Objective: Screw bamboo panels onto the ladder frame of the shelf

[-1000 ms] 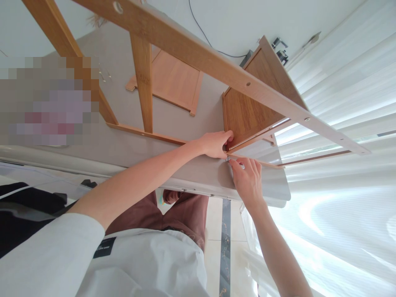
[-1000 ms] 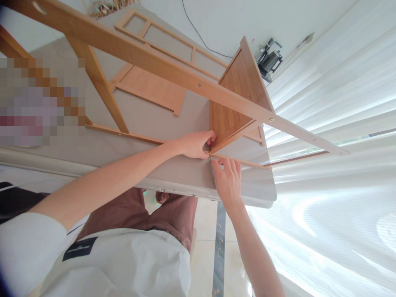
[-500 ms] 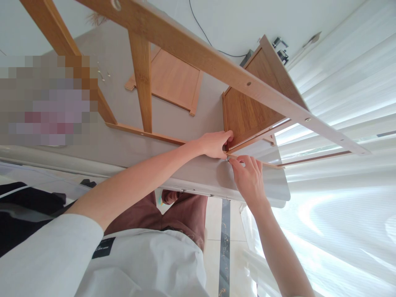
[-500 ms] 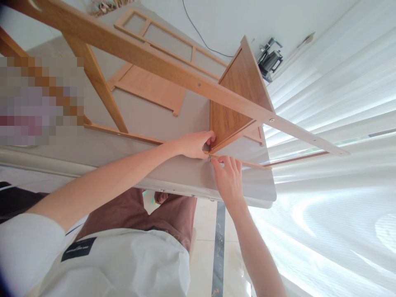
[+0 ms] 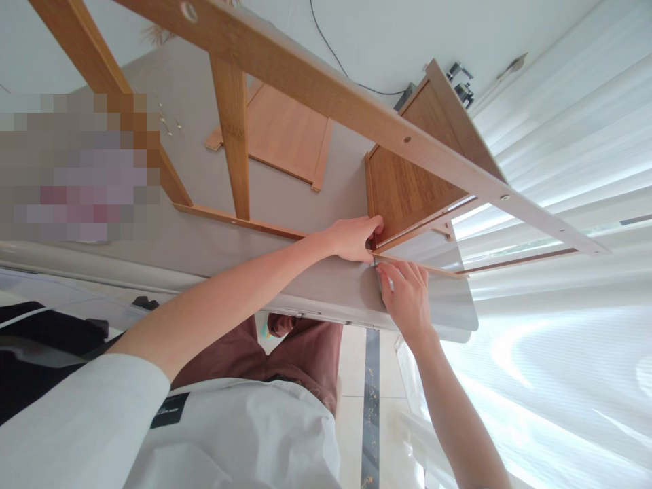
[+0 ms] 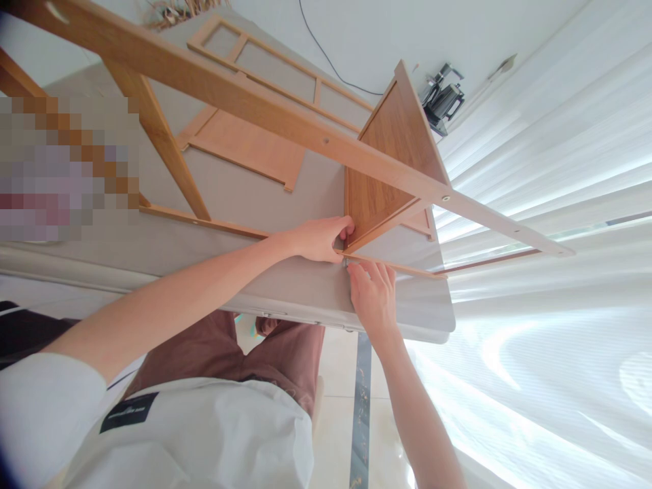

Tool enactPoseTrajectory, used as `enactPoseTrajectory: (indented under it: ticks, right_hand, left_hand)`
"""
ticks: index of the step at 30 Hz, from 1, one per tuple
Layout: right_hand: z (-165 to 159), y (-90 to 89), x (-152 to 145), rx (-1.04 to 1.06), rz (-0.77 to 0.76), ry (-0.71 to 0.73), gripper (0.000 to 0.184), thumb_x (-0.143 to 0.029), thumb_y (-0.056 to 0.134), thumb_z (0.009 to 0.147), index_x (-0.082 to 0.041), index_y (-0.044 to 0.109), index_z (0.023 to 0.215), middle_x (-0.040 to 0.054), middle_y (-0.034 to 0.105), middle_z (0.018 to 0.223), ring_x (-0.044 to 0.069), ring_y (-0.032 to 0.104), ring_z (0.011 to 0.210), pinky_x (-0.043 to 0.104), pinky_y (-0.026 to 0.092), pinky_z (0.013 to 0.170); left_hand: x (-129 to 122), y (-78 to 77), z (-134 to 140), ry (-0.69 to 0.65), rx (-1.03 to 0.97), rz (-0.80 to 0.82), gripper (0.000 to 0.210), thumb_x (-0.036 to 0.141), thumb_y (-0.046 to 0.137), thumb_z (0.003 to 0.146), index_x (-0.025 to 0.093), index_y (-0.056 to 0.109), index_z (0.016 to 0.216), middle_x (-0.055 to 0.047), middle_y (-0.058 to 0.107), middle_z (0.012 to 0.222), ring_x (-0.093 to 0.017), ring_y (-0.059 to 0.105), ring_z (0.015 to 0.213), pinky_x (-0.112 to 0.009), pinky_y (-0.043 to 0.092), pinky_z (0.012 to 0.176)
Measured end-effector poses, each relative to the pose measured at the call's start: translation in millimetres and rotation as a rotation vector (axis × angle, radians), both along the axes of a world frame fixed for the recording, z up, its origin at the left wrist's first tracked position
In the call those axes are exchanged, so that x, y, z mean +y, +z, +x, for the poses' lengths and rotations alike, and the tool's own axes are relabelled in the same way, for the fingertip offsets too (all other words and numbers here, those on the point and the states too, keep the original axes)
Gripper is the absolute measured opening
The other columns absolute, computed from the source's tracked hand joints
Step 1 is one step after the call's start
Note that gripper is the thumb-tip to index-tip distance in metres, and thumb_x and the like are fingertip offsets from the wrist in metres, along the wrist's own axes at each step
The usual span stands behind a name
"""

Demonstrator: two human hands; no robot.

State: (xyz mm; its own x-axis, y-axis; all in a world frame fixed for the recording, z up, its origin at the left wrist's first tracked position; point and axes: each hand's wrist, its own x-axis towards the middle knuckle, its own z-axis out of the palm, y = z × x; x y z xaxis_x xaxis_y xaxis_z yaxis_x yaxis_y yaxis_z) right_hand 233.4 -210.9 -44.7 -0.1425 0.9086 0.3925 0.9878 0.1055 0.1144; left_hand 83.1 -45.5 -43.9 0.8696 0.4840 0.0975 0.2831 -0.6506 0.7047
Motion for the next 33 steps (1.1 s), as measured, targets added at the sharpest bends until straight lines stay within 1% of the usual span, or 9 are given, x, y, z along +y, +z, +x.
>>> enactPoseTrajectory:
  ticks: [3, 6, 12, 19, 25, 33]
  right_hand:
    - [0.5, -1.2, -1.4, -0.013, 0.016, -0.016, 0.015, -0.018, 0.053, 0.096, -0.023, 0.068, 0.1, 0.0051, 0.067, 0.095, 0.02, 0.057, 0.094, 0.035, 0.039, 0.089]
    - [1.2, -2.2, -3.4, -0.02, 0.016, 0.0, 0.019, -0.014, 0.052, 0.095, -0.023, 0.068, 0.099, 0.0055, 0.068, 0.098, 0.02, 0.058, 0.096, 0.035, 0.04, 0.093]
    - [2.0, -0.5, -4.3, -0.101, 0.03, 0.024, 0.022, -0.01, 0.05, 0.094, -0.023, 0.067, 0.101, 0.0042, 0.068, 0.093, 0.018, 0.059, 0.092, 0.039, 0.038, 0.104]
    - [4.2, 0.5, -2.7, -0.126, 0.032, 0.02, 0.03, -0.005, 0.047, 0.092, -0.024, 0.067, 0.104, 0.0044, 0.066, 0.093, 0.018, 0.059, 0.092, 0.041, 0.037, 0.106]
    - [5.1, 0.2, -2.3, -0.135, 0.021, 0.022, 0.031, -0.005, 0.048, 0.091, -0.025, 0.066, 0.106, 0.0049, 0.065, 0.094, 0.019, 0.057, 0.093, 0.043, 0.035, 0.108]
    - [-1.4, 5.4, -2.0, -0.231, 0.006, -0.001, 0.037, -0.001, 0.045, 0.087, -0.023, 0.066, 0.106, 0.0062, 0.061, 0.096, 0.019, 0.053, 0.093, 0.047, 0.032, 0.111]
  left_hand:
    - [-0.2, -0.5, 0.6, 0.006, -0.001, 0.005, 0.049, 0.032, 0.066, 0.07, 0.024, 0.047, 0.114, -0.005, 0.064, 0.121, -0.023, 0.063, 0.102, -0.034, 0.048, 0.077]
    - [0.1, -1.0, 1.3, 0.007, 0.006, 0.005, 0.049, 0.033, 0.066, 0.07, 0.024, 0.047, 0.114, -0.005, 0.064, 0.122, -0.023, 0.063, 0.101, -0.034, 0.048, 0.076]
    - [0.0, -0.1, 0.9, 0.006, 0.004, 0.004, 0.048, 0.032, 0.066, 0.07, 0.024, 0.046, 0.113, -0.004, 0.064, 0.121, -0.022, 0.063, 0.1, -0.033, 0.048, 0.076]
    - [-0.2, 0.7, -0.1, 0.0, 0.008, 0.001, 0.048, 0.033, 0.066, 0.071, 0.024, 0.046, 0.113, -0.004, 0.064, 0.122, -0.022, 0.063, 0.1, -0.033, 0.048, 0.076]
    - [-0.1, 0.1, 0.3, -0.001, -0.001, 0.003, 0.047, 0.033, 0.066, 0.071, 0.024, 0.046, 0.112, -0.004, 0.064, 0.12, -0.022, 0.063, 0.098, -0.033, 0.047, 0.075]
    - [0.6, -0.4, 0.9, -0.005, 0.011, 0.023, 0.047, 0.035, 0.065, 0.072, 0.024, 0.045, 0.113, -0.005, 0.063, 0.12, -0.022, 0.063, 0.1, -0.032, 0.047, 0.074]
